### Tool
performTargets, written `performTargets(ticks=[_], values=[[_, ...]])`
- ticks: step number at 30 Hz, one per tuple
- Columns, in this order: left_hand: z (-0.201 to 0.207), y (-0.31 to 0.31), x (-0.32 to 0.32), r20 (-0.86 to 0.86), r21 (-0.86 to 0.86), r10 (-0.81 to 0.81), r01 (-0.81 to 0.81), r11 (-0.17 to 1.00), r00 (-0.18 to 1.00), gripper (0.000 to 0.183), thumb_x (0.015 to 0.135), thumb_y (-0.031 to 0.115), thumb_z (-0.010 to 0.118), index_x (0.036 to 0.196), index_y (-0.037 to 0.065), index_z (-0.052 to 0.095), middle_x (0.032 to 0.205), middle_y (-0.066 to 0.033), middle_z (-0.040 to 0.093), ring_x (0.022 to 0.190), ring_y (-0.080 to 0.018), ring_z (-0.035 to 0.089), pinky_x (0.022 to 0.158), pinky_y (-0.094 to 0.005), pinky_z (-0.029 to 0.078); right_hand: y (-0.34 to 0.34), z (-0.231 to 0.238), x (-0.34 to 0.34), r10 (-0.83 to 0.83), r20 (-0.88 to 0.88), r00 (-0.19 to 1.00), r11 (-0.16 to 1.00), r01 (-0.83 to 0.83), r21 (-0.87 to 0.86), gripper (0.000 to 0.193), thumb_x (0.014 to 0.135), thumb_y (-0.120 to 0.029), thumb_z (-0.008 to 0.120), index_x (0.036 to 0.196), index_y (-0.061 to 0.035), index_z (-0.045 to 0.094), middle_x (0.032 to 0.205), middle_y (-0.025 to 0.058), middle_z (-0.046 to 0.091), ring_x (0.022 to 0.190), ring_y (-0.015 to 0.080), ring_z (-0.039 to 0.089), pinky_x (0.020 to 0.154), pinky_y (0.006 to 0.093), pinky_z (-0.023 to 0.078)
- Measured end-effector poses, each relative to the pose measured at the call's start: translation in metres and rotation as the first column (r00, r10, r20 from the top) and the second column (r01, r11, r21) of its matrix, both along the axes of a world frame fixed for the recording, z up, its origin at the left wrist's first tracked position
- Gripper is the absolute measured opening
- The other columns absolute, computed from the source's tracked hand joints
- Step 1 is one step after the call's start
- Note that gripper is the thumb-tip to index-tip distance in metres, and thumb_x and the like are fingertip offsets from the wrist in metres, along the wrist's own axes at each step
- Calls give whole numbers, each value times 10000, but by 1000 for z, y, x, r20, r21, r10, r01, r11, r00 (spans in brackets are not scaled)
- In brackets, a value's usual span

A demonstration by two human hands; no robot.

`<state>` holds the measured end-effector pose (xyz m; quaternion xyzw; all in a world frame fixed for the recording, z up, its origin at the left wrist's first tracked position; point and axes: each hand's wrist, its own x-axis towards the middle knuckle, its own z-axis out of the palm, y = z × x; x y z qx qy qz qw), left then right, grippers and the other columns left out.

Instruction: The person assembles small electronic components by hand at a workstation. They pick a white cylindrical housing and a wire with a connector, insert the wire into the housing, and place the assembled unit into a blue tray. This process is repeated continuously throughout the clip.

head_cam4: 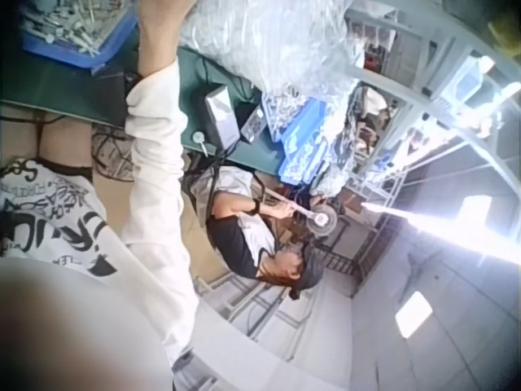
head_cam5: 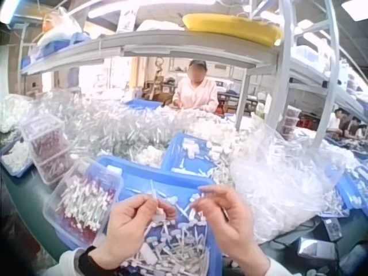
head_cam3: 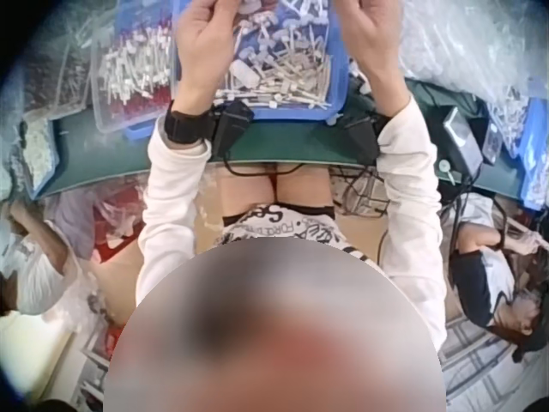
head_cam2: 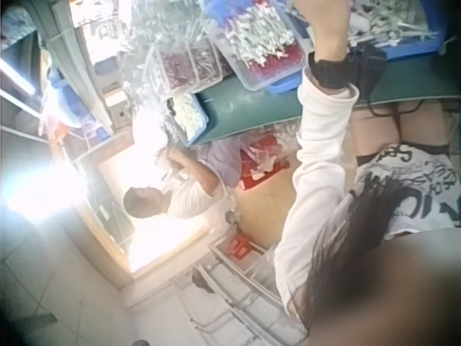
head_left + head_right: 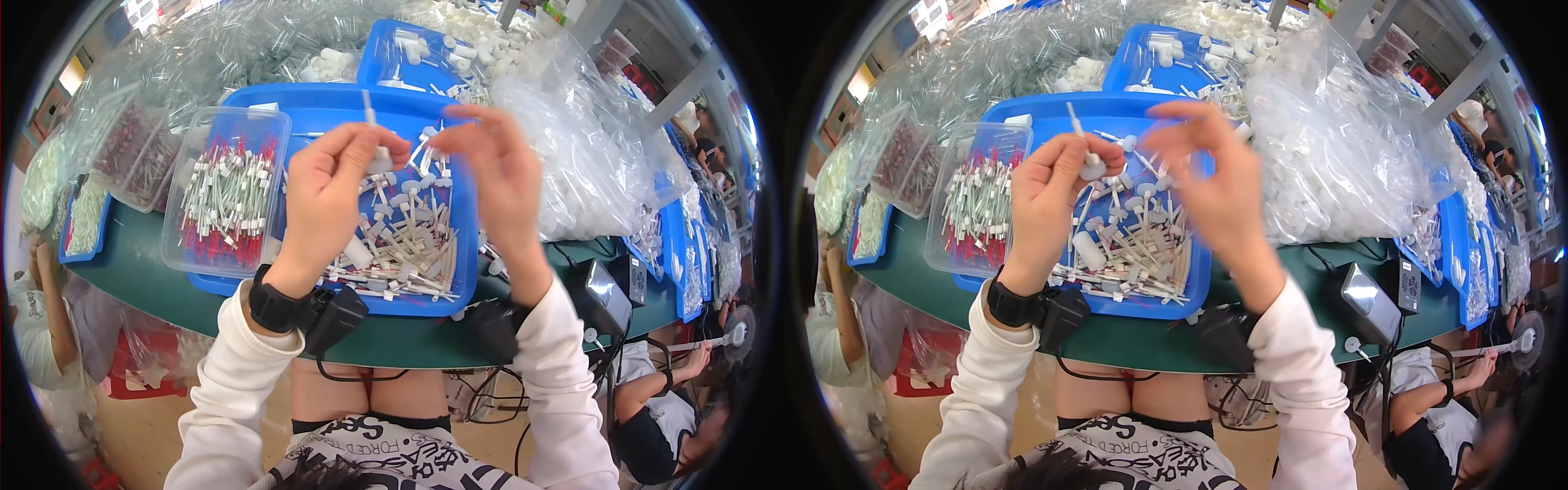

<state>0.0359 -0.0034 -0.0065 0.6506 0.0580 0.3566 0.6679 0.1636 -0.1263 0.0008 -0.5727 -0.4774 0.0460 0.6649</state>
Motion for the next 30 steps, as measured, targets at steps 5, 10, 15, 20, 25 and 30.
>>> performTargets(ticks=[5,10,15,20,25,30], values=[[1,3,2,-28,-104,-159,155,982,987,274,968,170,428,1051,-53,564,847,-87,618,831,-168,608,778,-301,499,-23,-21,84,-149,974,171,630,776,-40,247,717,-97,637,961,-127,641,973,36,643,1037,251,533,956,423,358],[2,1,1,-1,-239,-398,386,891,918,291,960,168,439,1117,-53,545,767,-42,577,717,-134,559,666,-257,464,-21,-22,82,-187,939,288,610,784,-119,147,701,-93,643,845,-117,653,954,49,614,1000,259,530,950,444,345],[2,0,-2,-120,-44,-298,295,955,947,274,947,141,452,1142,-40,517,733,-27,556,643,-92,498,602,-222,414,-35,3,66,-552,595,585,722,692,-10,54,789,-59,596,839,-47,610,851,114,596,808,272,584,723,358,439],[0,-3,-1,-183,29,-186,194,981,965,222,921,128,507,1090,-14,534,745,-43,596,579,-56,470,537,-190,375,-40,-7,54,-361,621,696,781,589,-207,119,757,-44,576,873,-61,601,869,100,607,854,262,570,756,357,422],[1,0,-3,-247,155,-79,120,981,966,209,891,125,559,1058,9,605,766,-31,618,575,-50,461,535,-188,366,-50,-11,45,-95,838,537,732,608,-307,198,669,-92,603,862,-111,642,826,41,623,969,228,533,920,399,334],[-7,3,2,-264,157,21,21,987,964,276,882,85,547,1146,22,597,887,-28,594,669,-60,470,621,-199,393,-43,-22,40,-11,865,502,669,646,-367,178,670,-141,658,847,-120,654,789,13,634,941,199,548,967,432,302]])
